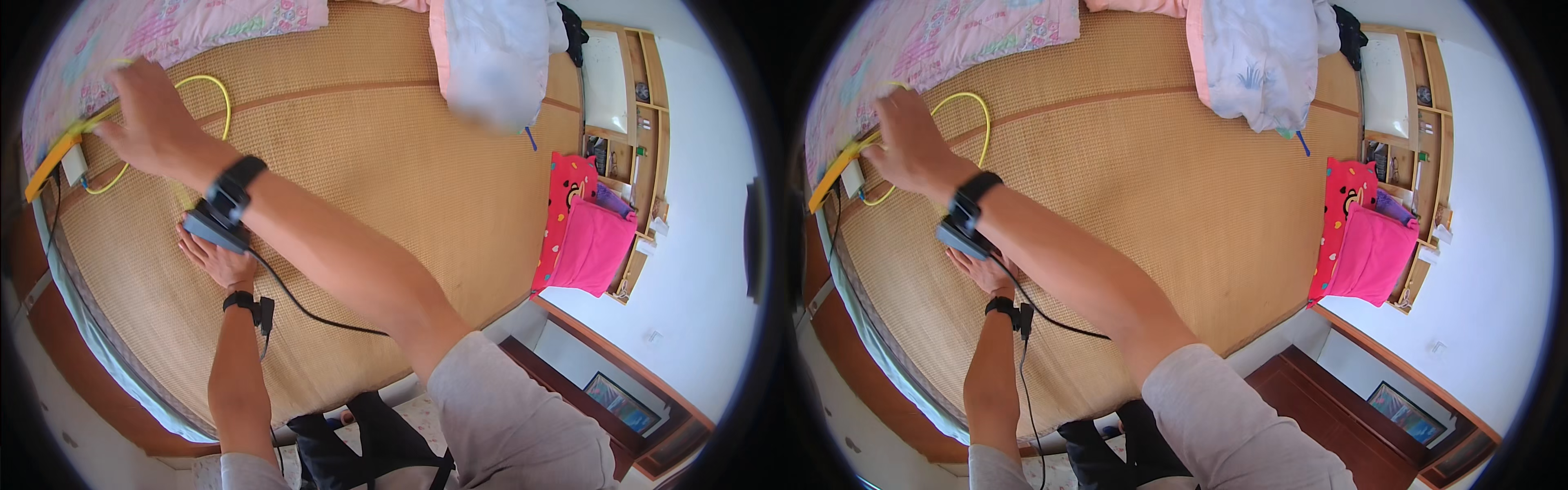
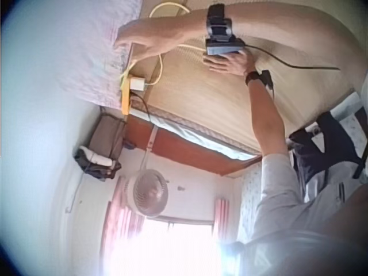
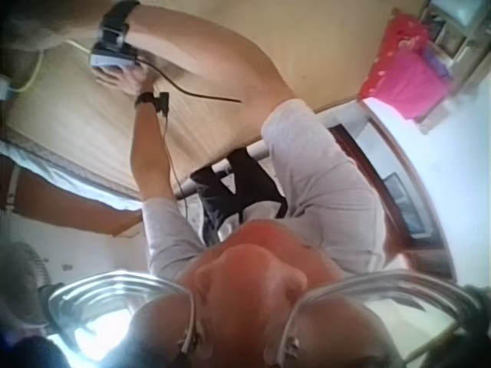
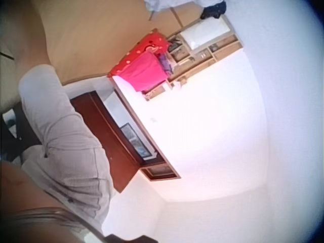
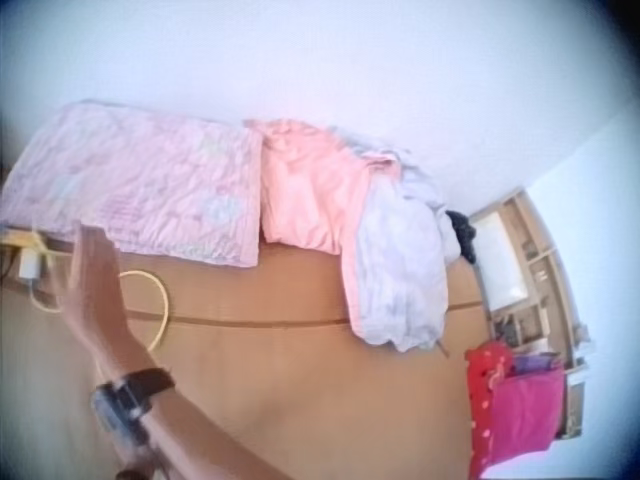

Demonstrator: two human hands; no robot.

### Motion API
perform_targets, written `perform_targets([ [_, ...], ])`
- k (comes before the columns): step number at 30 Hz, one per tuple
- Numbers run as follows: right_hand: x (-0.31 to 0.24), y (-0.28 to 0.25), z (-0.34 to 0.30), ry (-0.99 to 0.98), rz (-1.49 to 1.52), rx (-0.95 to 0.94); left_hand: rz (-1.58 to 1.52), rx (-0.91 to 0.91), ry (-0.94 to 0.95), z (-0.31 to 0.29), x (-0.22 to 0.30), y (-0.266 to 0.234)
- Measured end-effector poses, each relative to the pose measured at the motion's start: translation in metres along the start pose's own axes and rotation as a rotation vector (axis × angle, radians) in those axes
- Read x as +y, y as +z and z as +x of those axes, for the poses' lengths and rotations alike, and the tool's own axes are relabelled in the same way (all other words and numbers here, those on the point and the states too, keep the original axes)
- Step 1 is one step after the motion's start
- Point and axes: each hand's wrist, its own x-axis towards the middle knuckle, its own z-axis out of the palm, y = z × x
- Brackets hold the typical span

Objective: Spreading a sheet and arranging a pillow on a bed.

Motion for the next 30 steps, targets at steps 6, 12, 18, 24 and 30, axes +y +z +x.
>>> perform_targets([
  [6, 0.099, -0.169, -0.002, 0.126, -0.963, 0.127, 0.216, -0.109, -0.062, 0.006, 0.001, -0.004],
  [12, 0.148, -0.523, -0.153, 0.585, -1.618, 0.083, 0.092, -0.098, -0.079, 0.003, 0.031, 0.013],
  [18, 0.098, -0.414, -0.317, 0.830, -1.194, 0.279, 0.179, -0.072, -0.040, -0.007, -0.002, -0.008],
  [24, 0.009, -0.311, -0.516, 0.919, -1.212, 0.001, 0.169, -0.002, -0.012, -0.008, 0.003, 0.002],
  [30, -0.154, -0.166, -0.674, 1.064, -0.660, -0.137, 0.264, -0.027, 0.126, -0.017, -0.009, -0.007],
])
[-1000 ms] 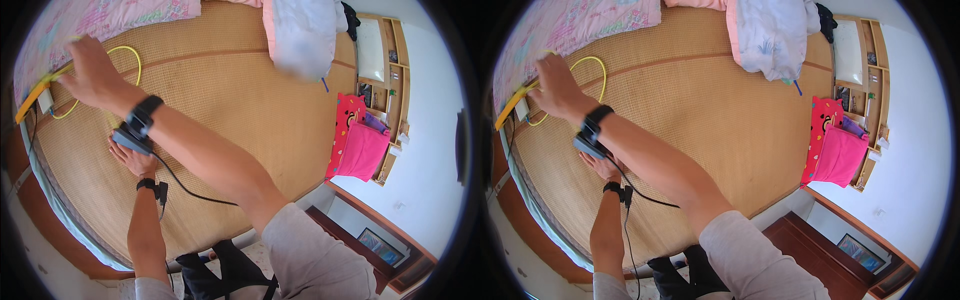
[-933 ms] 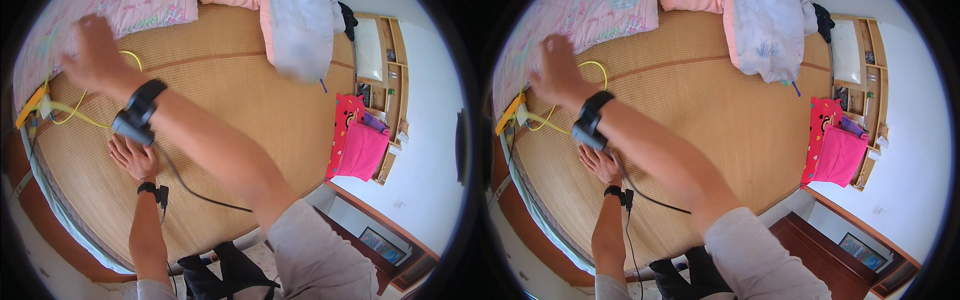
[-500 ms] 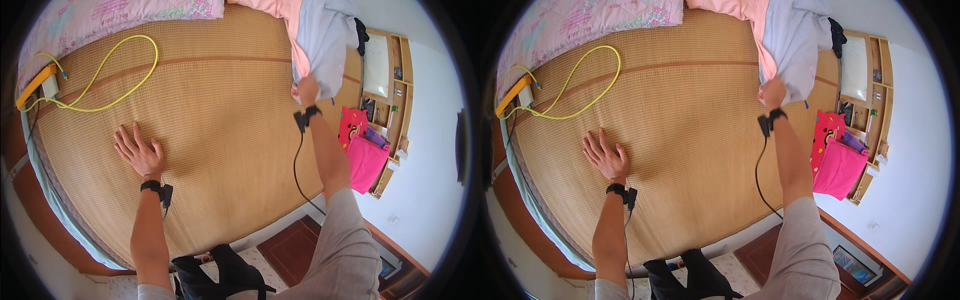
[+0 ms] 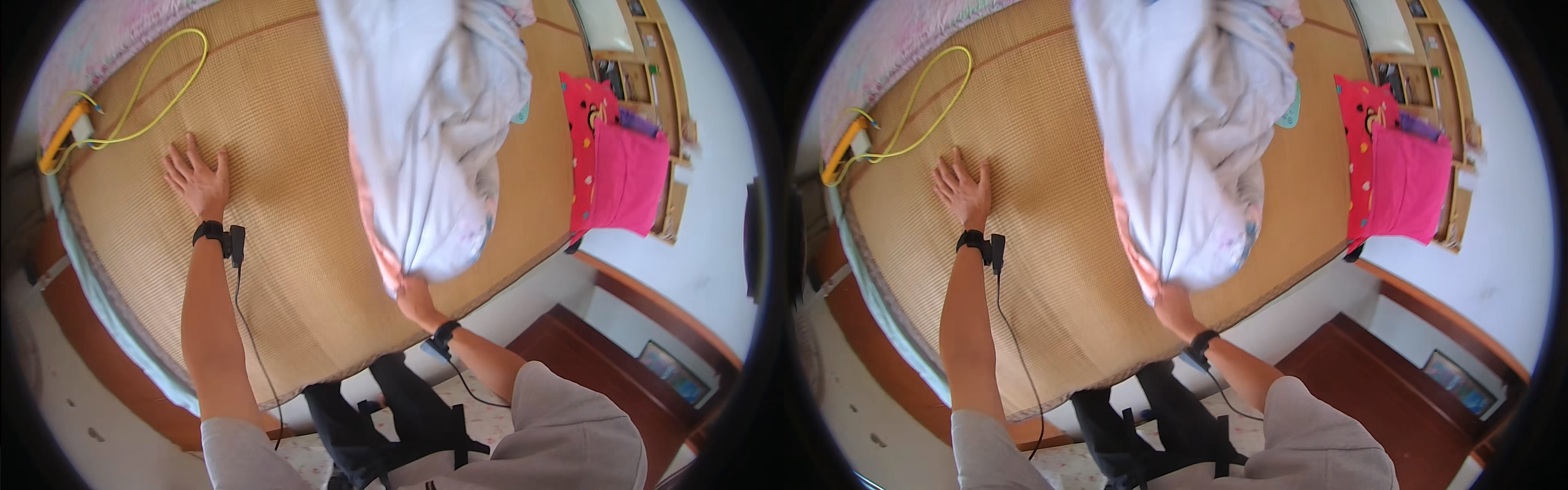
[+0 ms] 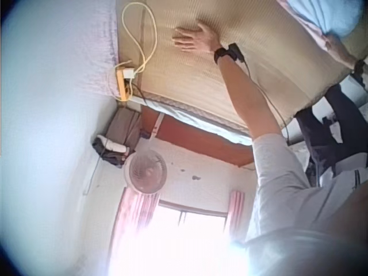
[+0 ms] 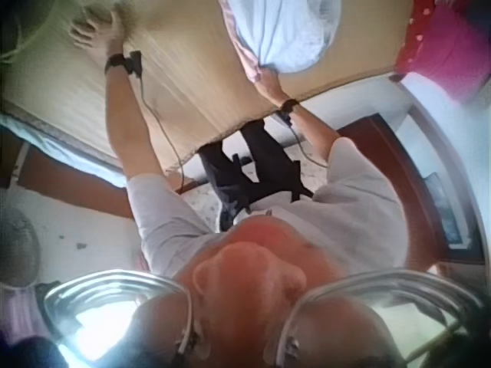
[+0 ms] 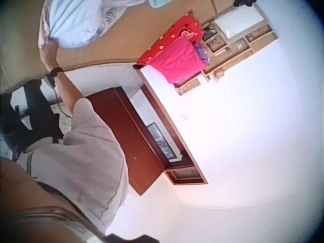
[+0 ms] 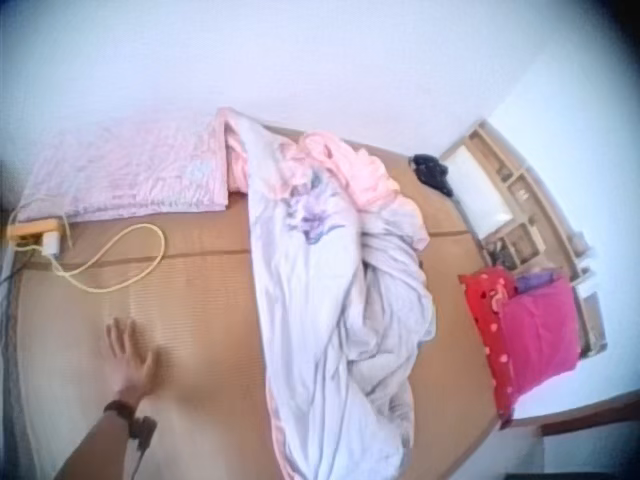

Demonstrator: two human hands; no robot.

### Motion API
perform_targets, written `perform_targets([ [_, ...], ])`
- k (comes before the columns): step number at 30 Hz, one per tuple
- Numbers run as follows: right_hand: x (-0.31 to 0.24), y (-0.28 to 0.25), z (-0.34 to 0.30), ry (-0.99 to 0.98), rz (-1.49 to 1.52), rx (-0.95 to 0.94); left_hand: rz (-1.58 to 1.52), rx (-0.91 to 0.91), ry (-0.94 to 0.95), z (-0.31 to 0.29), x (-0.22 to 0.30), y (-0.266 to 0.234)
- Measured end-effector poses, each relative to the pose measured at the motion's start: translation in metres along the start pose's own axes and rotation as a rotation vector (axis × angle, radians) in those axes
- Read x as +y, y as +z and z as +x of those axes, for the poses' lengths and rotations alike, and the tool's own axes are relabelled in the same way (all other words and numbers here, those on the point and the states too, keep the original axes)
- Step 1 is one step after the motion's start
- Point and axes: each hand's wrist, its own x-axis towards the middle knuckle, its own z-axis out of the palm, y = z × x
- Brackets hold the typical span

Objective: Spreading a sheet and arranging a pillow on a bed.

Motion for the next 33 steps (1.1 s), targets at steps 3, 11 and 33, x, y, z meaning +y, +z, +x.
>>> perform_targets([
  [3, 0.024, 0.046, -0.115, -0.340, -0.217, -0.199, -0.116, -0.190, 0.261, -0.042, -0.024, -0.007],
  [11, 0.001, -0.033, -0.291, -0.015, 0.455, -0.694, -1.198, -1.186, -0.754, -0.342, 0.088, -0.192],
  [33, 0.192, -0.278, -0.456, -0.123, 0.564, 0.390, -1.769, -1.140, -0.604, -0.588, 0.065, -0.528],
])
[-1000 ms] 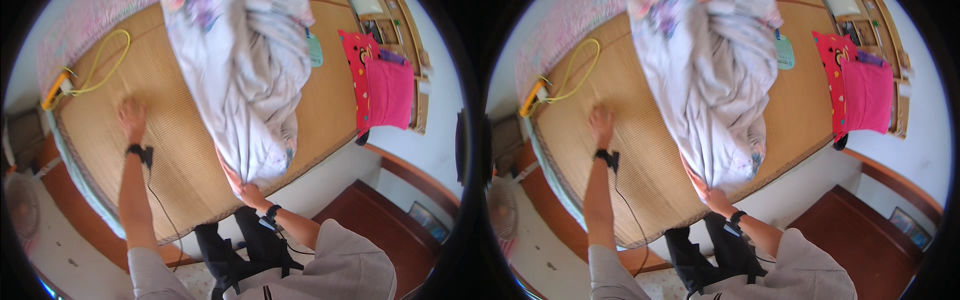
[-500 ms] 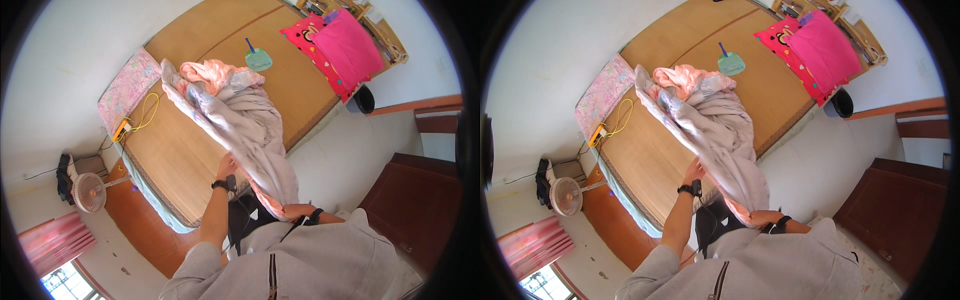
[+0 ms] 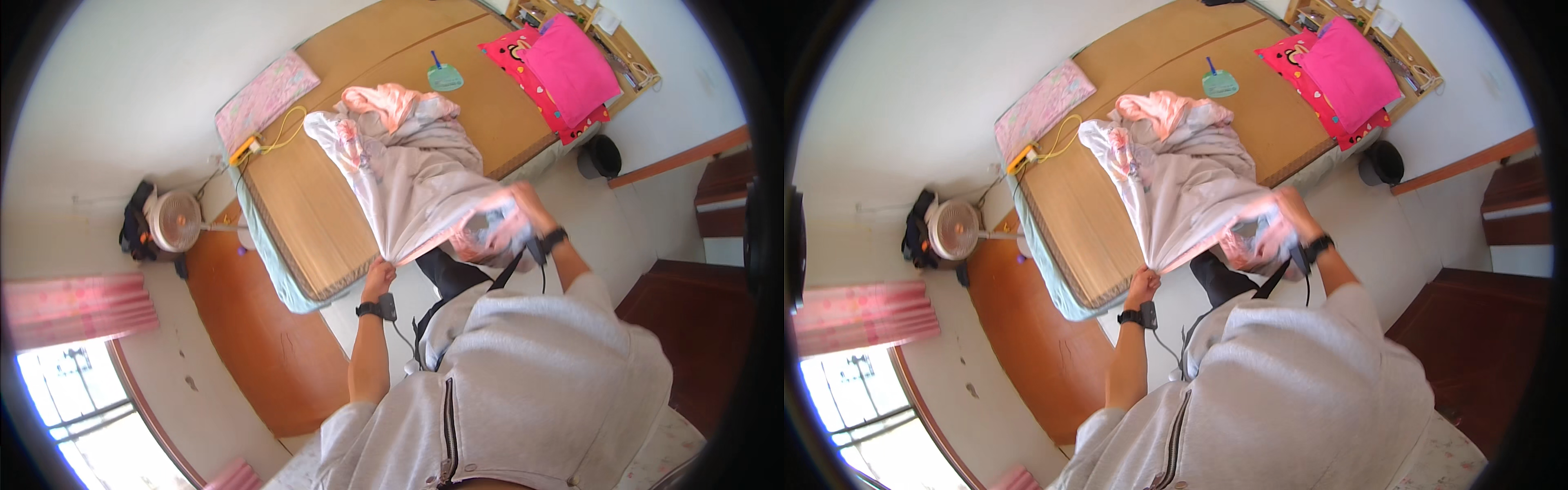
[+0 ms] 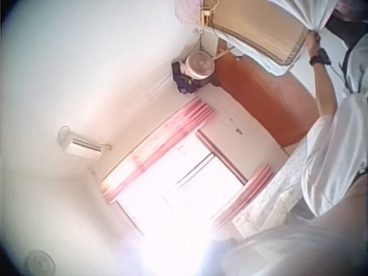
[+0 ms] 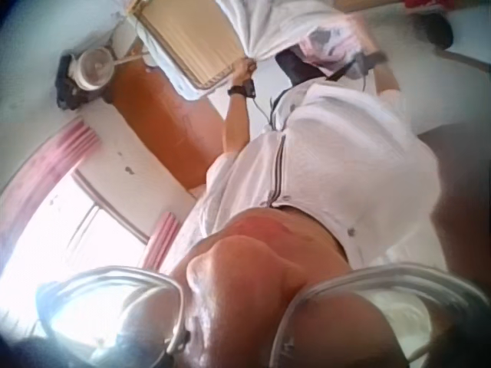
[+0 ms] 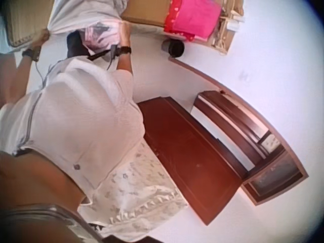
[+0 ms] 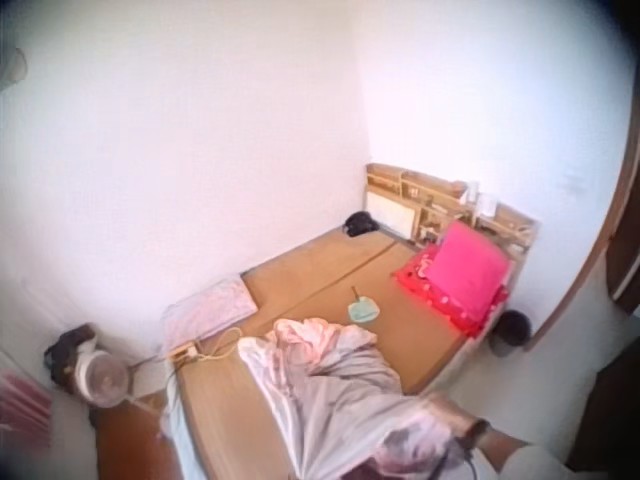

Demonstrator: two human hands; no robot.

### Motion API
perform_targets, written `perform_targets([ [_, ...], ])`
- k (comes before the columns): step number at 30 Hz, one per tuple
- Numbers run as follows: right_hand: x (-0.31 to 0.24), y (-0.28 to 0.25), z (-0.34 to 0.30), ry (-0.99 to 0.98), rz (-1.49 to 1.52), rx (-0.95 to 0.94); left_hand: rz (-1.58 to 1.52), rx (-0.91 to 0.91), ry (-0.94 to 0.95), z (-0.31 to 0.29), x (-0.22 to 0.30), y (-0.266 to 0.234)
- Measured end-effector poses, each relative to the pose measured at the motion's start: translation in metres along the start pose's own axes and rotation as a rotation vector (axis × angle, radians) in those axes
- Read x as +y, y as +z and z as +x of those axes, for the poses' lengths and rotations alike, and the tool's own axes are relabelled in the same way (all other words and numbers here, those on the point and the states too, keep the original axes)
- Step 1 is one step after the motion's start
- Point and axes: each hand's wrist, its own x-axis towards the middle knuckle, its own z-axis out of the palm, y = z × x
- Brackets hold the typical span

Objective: Spreading a sheet and arranging a pillow on a bed.

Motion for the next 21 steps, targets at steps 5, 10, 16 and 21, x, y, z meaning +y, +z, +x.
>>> perform_targets([
  [5, -0.307, 0.138, 0.051, -0.288, 0.099, -0.722, -0.217, 0.104, 0.219, -0.140, -0.062, 0.004],
  [10, -0.442, 0.272, -0.123, -1.115, -0.272, -0.775, -0.334, 0.281, 0.491, -0.180, -0.079, -0.003],
  [16, -0.290, 0.282, -0.175, -1.290, -0.328, -1.031, -0.568, 0.475, 0.326, -0.150, -0.095, -0.024],
  [21, -0.117, 0.181, -0.004, -0.673, -0.454, -1.017, -0.273, 0.904, -0.245, -0.167, -0.254, -0.071],
])
